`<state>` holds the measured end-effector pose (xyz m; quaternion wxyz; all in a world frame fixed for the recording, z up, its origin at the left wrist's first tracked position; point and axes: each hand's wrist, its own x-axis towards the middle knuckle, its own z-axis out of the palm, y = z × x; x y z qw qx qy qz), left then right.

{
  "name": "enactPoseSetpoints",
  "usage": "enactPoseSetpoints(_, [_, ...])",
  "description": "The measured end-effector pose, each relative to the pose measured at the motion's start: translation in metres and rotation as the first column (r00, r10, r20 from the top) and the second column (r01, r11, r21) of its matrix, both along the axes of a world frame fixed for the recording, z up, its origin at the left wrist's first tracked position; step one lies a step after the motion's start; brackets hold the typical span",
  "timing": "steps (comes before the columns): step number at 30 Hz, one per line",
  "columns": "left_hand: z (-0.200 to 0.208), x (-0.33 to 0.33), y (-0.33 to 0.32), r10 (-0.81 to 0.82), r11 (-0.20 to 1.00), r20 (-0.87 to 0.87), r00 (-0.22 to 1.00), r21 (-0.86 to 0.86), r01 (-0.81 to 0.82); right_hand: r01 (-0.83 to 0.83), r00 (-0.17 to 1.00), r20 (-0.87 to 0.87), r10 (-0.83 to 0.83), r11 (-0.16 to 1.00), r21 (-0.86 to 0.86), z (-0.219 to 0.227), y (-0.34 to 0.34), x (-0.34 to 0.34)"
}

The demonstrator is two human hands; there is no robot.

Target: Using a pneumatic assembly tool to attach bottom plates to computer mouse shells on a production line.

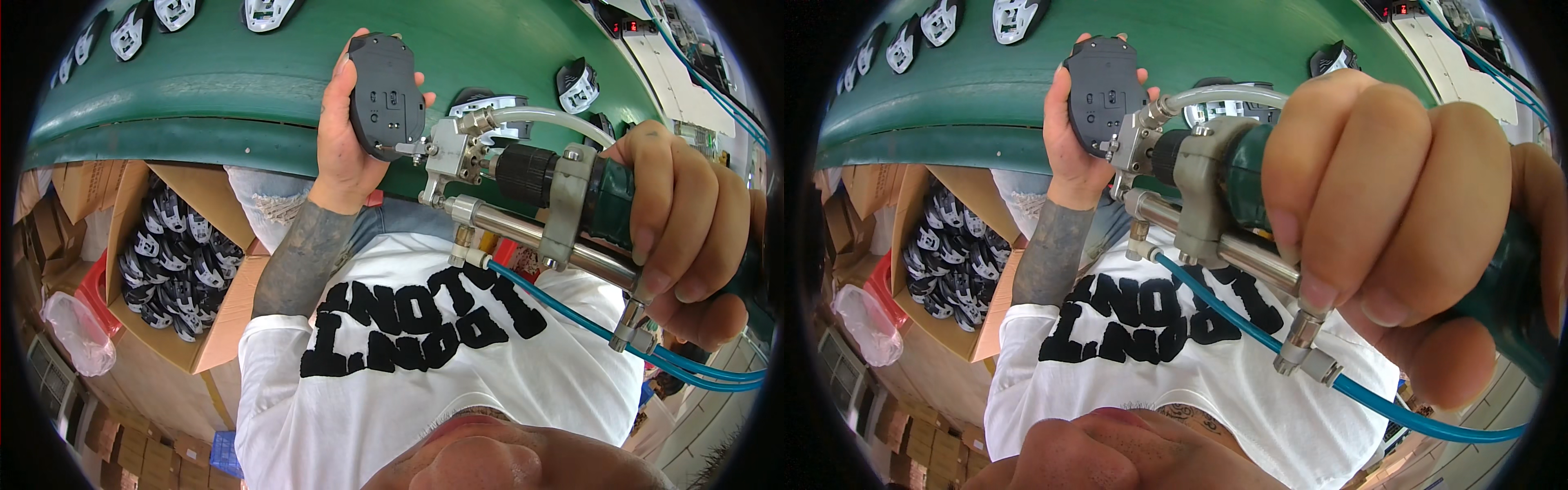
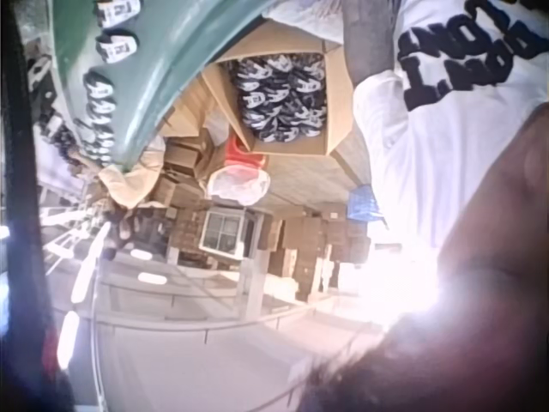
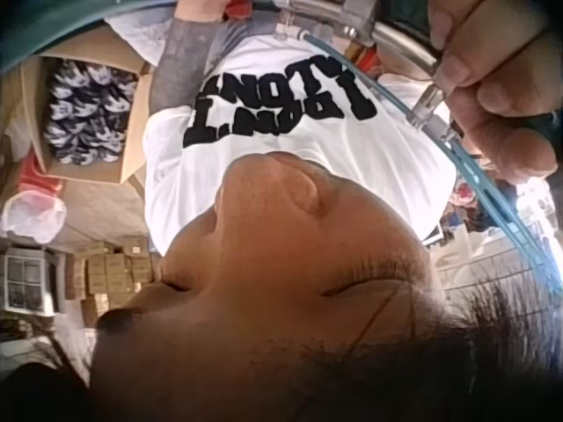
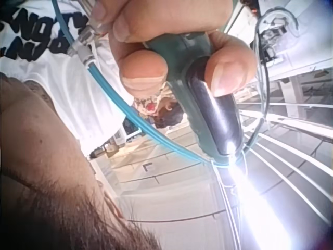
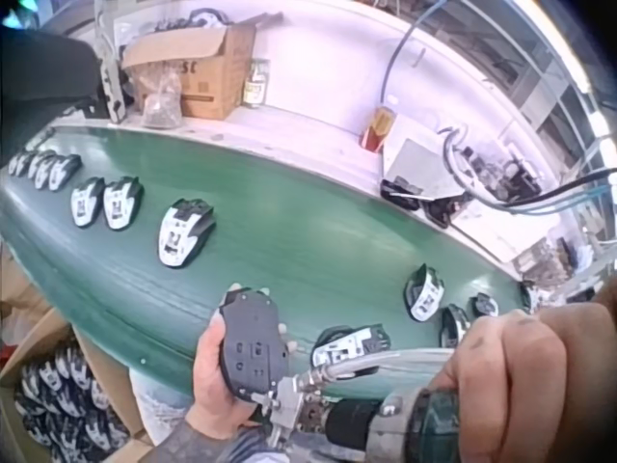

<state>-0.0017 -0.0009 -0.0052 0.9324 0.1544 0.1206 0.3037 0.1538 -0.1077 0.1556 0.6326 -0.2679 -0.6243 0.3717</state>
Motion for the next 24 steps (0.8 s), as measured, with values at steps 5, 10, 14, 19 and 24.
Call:
enactPoseSetpoints(5, [0.001,0.001,-0.001,-0.008,1.0,0.008,1.0,0.01,0.008,0.026,1.0,-0.007,-0.026,1.0,0.012,0.006,-0.011,-0.013])
enactPoseSetpoints(10, [0.003,0.003,-0.002,-0.017,1.0,0.006,1.0,0.007,0.017,0.053,0.998,-0.019,-0.053,0.998,0.021,0.008,-0.02,-0.006])
enactPoseSetpoints(14, [0.003,0.004,-0.001,-0.005,1.0,-0.015,1.0,-0.001,0.005,0.072,0.997,-0.031,-0.071,0.997,0.026,0.01,-0.028,-0.014])
enactPoseSetpoints(19, [0.001,0.0,0.004,0.022,1.0,-0.048,0.999,0.004,-0.022,0.056,0.997,-0.063,-0.052,0.997,0.055,-0.002,-0.002,-0.026])
enactPoseSetpoints(24, [0.004,0.016,0.017,0.086,0.929,-0.364,0.927,0.366,0.057,0.261,0.949,-0.213,-0.233,0.958,0.119,-0.001,-0.005,-0.032])
